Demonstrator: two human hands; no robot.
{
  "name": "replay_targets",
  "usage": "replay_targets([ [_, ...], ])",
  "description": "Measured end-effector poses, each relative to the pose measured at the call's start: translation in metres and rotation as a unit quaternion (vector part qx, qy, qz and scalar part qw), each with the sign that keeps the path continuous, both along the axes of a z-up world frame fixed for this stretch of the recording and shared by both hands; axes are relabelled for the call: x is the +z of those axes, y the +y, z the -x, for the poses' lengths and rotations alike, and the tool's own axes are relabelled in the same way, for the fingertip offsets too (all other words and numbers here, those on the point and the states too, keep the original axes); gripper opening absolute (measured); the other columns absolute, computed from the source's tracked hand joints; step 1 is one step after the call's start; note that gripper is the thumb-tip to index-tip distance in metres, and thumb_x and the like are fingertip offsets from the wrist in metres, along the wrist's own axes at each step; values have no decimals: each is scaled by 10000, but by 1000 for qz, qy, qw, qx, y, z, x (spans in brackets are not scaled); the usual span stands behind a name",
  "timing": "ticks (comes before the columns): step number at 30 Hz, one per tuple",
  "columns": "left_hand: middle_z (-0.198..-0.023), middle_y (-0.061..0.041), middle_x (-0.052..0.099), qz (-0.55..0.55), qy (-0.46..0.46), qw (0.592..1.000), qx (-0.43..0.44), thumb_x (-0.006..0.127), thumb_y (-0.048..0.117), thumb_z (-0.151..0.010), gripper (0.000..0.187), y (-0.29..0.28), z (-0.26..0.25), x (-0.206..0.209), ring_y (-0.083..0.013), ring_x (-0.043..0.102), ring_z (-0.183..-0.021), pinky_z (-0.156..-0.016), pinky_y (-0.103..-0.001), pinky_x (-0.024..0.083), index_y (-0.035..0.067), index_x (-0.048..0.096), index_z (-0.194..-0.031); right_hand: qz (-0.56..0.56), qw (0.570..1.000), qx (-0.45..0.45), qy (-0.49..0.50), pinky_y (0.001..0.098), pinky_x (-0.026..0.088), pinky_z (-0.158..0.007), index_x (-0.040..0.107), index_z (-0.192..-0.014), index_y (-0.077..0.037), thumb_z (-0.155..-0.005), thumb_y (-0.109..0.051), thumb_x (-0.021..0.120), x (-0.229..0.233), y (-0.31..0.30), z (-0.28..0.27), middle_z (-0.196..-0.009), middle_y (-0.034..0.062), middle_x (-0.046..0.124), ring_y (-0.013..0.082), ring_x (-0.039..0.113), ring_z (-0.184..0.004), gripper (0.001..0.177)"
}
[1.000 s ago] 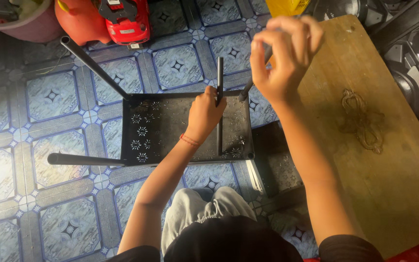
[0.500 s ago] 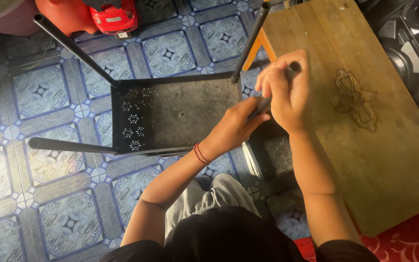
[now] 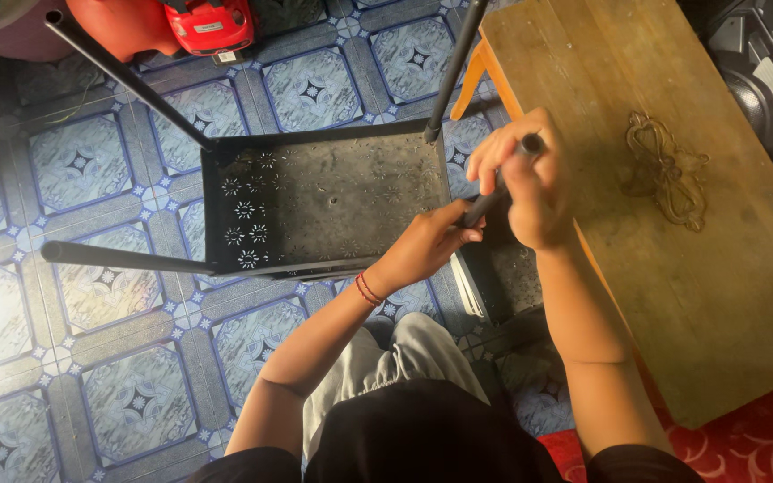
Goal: The person kneels on a tiled floor and takes apart a small tiered metal rack, pulling the black legs off the shelves and separating the frame. They then handle white plastic trays and tubes, detaching the tubes from the trays and setting the parts on the floor.
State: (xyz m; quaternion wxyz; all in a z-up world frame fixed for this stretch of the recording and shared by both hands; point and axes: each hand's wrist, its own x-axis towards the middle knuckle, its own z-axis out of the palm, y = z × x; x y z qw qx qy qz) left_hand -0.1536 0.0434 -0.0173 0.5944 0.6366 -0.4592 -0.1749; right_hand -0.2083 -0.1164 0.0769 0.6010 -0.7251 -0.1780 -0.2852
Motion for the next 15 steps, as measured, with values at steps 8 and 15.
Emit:
replay_targets([
  [8, -1004, -98, 724, 10, -31, 998, -46, 673, 200, -994, 222, 6, -1, 5, -244, 742, -890, -771, -347, 570, 47, 620, -1144, 66, 989, 126, 35, 388, 498, -935, 572, -1091, 54, -1148, -672, 160, 93, 6, 8, -989, 223, 651, 304, 639, -937, 836],
  [15, -1015, -96, 722, 1, -46, 997, -62, 667, 238, -1014, 242, 10, -6, 7, -240, 720, -938, -848, -359, 554, 51, 620, -1161, 379, 914, 79, 123, 374, 571, -821, 699, -1191, -64, -1099, -514, 206, 124, 38, -15, -912, 122, 743, 259, 746, -950, 674],
])
